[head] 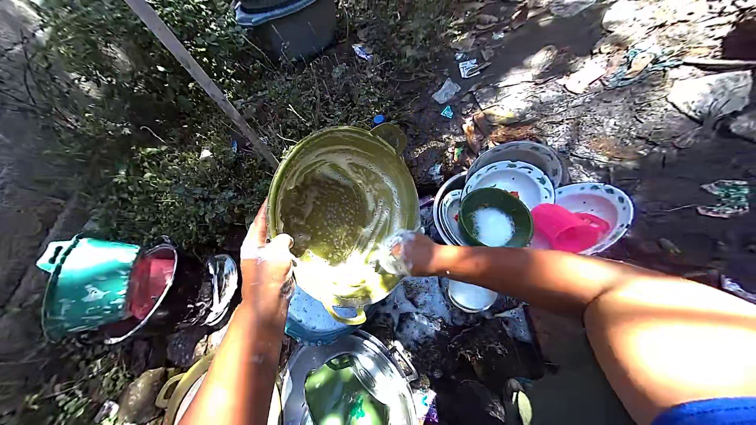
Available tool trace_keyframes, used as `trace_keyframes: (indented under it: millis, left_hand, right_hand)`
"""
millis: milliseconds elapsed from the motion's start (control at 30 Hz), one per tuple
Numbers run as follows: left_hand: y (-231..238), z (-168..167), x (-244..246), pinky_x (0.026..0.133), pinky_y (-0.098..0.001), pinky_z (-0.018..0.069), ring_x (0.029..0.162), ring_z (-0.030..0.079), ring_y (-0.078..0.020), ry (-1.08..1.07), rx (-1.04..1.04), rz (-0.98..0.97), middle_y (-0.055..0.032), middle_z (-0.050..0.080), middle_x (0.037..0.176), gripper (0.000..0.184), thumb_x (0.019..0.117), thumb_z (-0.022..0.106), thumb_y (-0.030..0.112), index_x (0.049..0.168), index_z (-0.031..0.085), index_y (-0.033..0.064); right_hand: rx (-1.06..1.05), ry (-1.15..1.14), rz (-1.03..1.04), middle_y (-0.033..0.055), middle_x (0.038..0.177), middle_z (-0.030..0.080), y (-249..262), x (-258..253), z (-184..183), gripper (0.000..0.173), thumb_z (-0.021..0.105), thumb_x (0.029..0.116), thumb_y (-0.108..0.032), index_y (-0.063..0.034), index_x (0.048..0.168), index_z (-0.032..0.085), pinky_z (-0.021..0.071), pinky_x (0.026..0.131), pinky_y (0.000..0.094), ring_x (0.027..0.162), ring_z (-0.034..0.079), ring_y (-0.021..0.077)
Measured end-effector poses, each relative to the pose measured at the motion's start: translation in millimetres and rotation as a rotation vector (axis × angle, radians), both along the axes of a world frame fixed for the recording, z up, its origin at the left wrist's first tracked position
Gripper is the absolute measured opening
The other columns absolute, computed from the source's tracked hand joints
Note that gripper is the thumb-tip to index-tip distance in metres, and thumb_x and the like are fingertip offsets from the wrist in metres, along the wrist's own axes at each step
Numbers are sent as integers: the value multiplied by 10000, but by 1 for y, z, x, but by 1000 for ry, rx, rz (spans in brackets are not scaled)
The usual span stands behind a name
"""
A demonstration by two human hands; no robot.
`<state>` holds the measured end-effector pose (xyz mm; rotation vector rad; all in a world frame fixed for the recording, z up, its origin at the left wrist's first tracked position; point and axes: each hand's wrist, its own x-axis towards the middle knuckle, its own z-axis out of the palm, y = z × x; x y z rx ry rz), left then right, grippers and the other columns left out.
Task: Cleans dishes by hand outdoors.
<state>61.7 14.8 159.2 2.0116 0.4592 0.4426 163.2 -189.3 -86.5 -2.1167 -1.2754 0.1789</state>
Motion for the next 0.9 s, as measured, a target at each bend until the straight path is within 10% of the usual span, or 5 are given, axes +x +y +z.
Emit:
trace_keyframes:
  millis: [133,333,500,767,900]
  left_hand:
    - [6,5,-7,918,-311,573,1154,645,-90,96,102,-34,-15,592,1426,661,913,534,-75,1509,505,210]
    - [12,9,-4,946,-331,570,1169,642,-105,96,140,-120,-24,618,1390,628,907,545,-81,1473,543,190]
    - [-16,-6,8,908,-344,581,1172,644,-124,-101,-65,115,-21,611,1408,719,860,543,-159,1475,555,211]
    - [46,25,-3,863,-354,581,1141,650,-124,9,-103,398,-32,605,1396,830,786,549,-160,1511,485,239]
    - [76,33,-20,751,-382,565,981,654,-182,128,-195,510,-99,632,1236,707,810,561,-113,1454,510,175]
  right_hand:
    - [-73,-21,222,218,1264,677,3,-2,7,337,637,985,-264,-3,1183,716,392,1135,598,1280,580,401]
    - [139,-248,-291,207,1431,586,10,75,30,339,612,986,-150,-21,1295,669,285,1233,543,1429,456,361]
    - [-215,300,-43,252,1376,582,83,-27,65,469,578,1020,-326,5,1353,591,403,1097,623,1327,523,423]
    - [166,-100,415,165,1147,716,39,-15,67,455,636,950,-448,-56,1163,724,519,967,542,1138,662,327]
    - [303,-273,288,159,1033,733,15,9,90,141,725,865,-118,-36,975,759,541,908,520,1042,690,330]
